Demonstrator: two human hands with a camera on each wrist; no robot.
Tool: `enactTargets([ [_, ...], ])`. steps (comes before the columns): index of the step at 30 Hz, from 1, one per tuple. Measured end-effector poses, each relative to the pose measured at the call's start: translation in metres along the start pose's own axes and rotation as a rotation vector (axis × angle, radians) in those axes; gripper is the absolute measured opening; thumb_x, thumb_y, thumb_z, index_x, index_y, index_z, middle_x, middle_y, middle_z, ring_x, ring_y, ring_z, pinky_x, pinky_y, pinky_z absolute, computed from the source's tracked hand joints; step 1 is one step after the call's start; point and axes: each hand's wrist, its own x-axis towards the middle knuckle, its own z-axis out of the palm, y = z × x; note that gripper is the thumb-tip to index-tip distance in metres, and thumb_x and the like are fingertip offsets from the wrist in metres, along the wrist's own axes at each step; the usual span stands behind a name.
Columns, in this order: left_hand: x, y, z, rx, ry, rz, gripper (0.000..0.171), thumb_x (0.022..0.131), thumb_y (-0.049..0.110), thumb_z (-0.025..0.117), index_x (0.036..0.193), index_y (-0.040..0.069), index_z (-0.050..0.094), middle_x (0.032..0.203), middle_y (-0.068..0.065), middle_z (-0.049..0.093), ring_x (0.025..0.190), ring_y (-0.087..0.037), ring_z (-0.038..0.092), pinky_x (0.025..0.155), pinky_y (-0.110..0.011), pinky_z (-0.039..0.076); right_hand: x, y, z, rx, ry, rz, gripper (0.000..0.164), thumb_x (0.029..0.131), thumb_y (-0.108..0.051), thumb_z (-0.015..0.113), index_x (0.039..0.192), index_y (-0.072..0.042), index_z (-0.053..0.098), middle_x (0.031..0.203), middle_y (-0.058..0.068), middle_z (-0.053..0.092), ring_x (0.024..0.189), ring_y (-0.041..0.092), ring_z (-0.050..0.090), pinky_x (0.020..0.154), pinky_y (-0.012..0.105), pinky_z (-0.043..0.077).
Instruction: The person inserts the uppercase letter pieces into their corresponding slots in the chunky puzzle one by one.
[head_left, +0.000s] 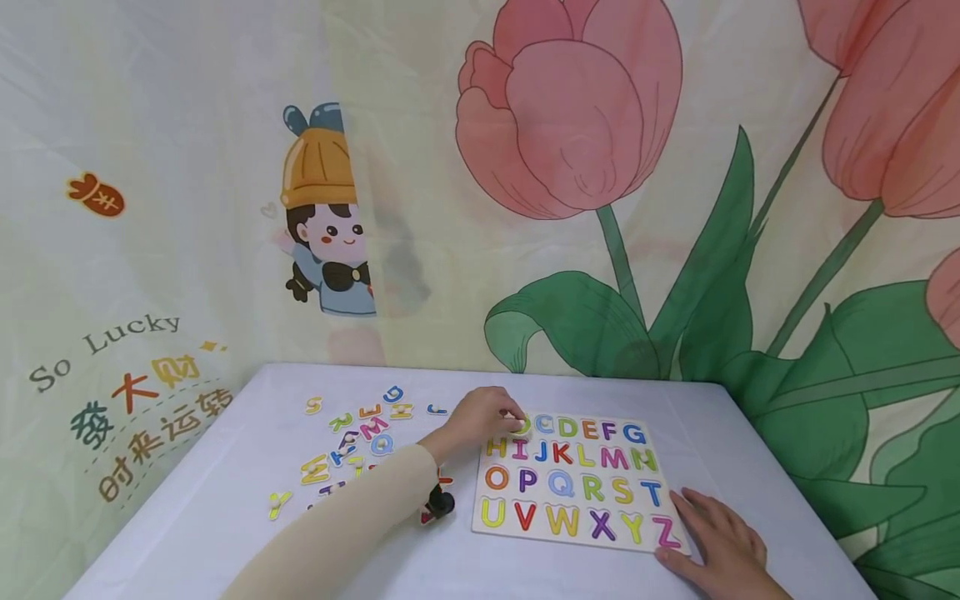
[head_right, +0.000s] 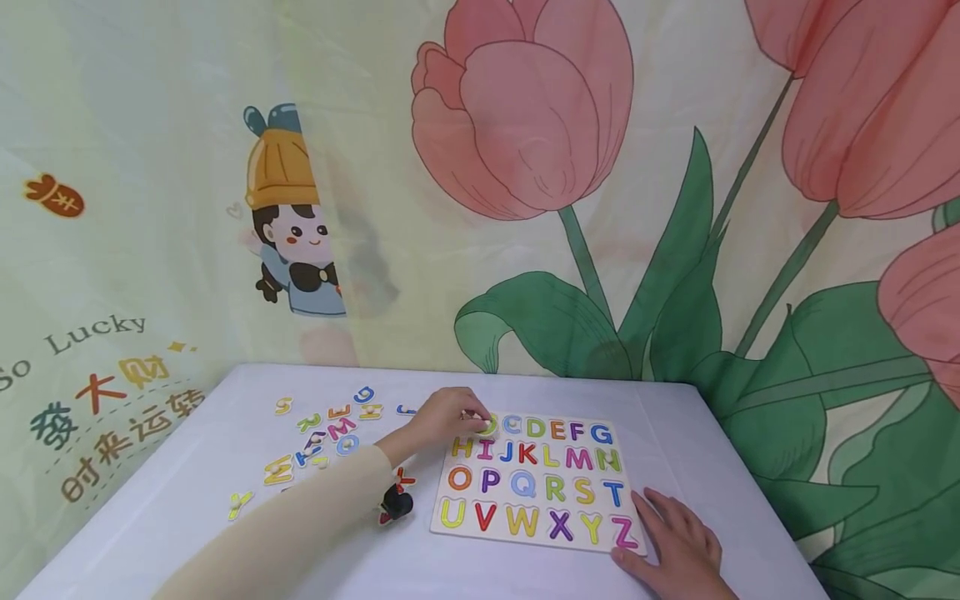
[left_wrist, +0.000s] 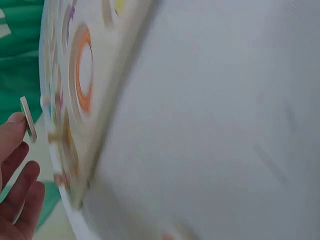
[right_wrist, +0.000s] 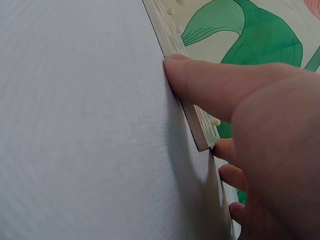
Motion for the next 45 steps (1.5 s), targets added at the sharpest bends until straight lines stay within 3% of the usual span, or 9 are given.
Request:
enactTargets([
  [8, 0.019, 0.037, 0.036, -0.045, 0.042, -0.033, 0.009, 0.096, 0.030, 0.082, 0.103, 0.025, 0.085, 0.092, 0.016, 0.066, 0.083, -0.002, 0.056, 0.080, -0.024, 0.050, -0.001, -0.002, 0.001, -0.010, 0.013, 0.004, 0.107, 0.086, -0.069, 0.075, 0.162, -0.003, 0.039, 0.163, 0.028, 0.028, 0.140, 0.062, 0.018, 0.100, 0.088, 0.015],
  [12, 0.030, 0.045, 0.048, -0.033, 0.090, -0.015, 0.008, 0.096, 0.028, 0.082, 0.102, 0.023, 0.084, 0.095, 0.010, 0.068, 0.085, -0.004, 0.057, 0.082, -0.025, 0.051, -0.002, -0.003, -0.001, -0.007, 0.015, 0.003, 0.106, 0.087, -0.069, 0.075, 0.162, -0.002, 0.039, 0.163, 0.028, 0.028, 0.139, 0.062, 0.017, 0.100, 0.087, 0.014],
  [18, 0.039, 0.048, 0.059, -0.037, 0.100, -0.014, 0.008, 0.096, 0.026, 0.081, 0.101, 0.020, 0.084, 0.096, 0.007, 0.067, 0.086, -0.004, 0.057, 0.083, -0.025, 0.050, -0.002, -0.002, -0.001, -0.014, 0.017, 0.002, 0.107, 0.086, -0.070, 0.075, 0.161, -0.001, 0.040, 0.162, 0.029, 0.030, 0.140, 0.062, 0.020, 0.101, 0.087, 0.016],
  [28, 0.048, 0.056, 0.061, -0.019, 0.068, -0.057, 0.007, 0.096, 0.028, 0.081, 0.097, 0.021, 0.083, 0.091, 0.009, 0.063, 0.082, -0.005, 0.054, 0.080, -0.025, 0.048, -0.001, 0.001, -0.001, 0.006, 0.020, -0.021, 0.105, 0.087, -0.067, 0.075, 0.161, -0.001, 0.040, 0.162, 0.029, 0.029, 0.140, 0.061, 0.019, 0.100, 0.087, 0.014],
  [38, 0.052, 0.061, 0.063, -0.046, 0.076, -0.141, 0.009, 0.095, 0.030, 0.083, 0.089, 0.024, 0.080, 0.088, 0.010, 0.059, 0.084, -0.007, 0.052, 0.081, -0.027, 0.047, -0.001, 0.001, -0.001, -0.002, 0.025, -0.033, 0.104, 0.088, -0.065, 0.075, 0.160, 0.001, 0.040, 0.161, 0.029, 0.031, 0.139, 0.061, 0.021, 0.099, 0.087, 0.015],
  [45, 0.052, 0.062, 0.062, -0.057, 0.082, -0.162, 0.010, 0.095, 0.030, 0.082, 0.089, 0.024, 0.079, 0.088, 0.010, 0.059, 0.084, -0.007, 0.053, 0.082, -0.027, 0.046, -0.001, 0.000, -0.002, -0.013, 0.022, -0.039, 0.103, 0.089, -0.064, 0.075, 0.160, 0.002, 0.040, 0.160, 0.030, 0.031, 0.138, 0.062, 0.021, 0.099, 0.087, 0.016],
])
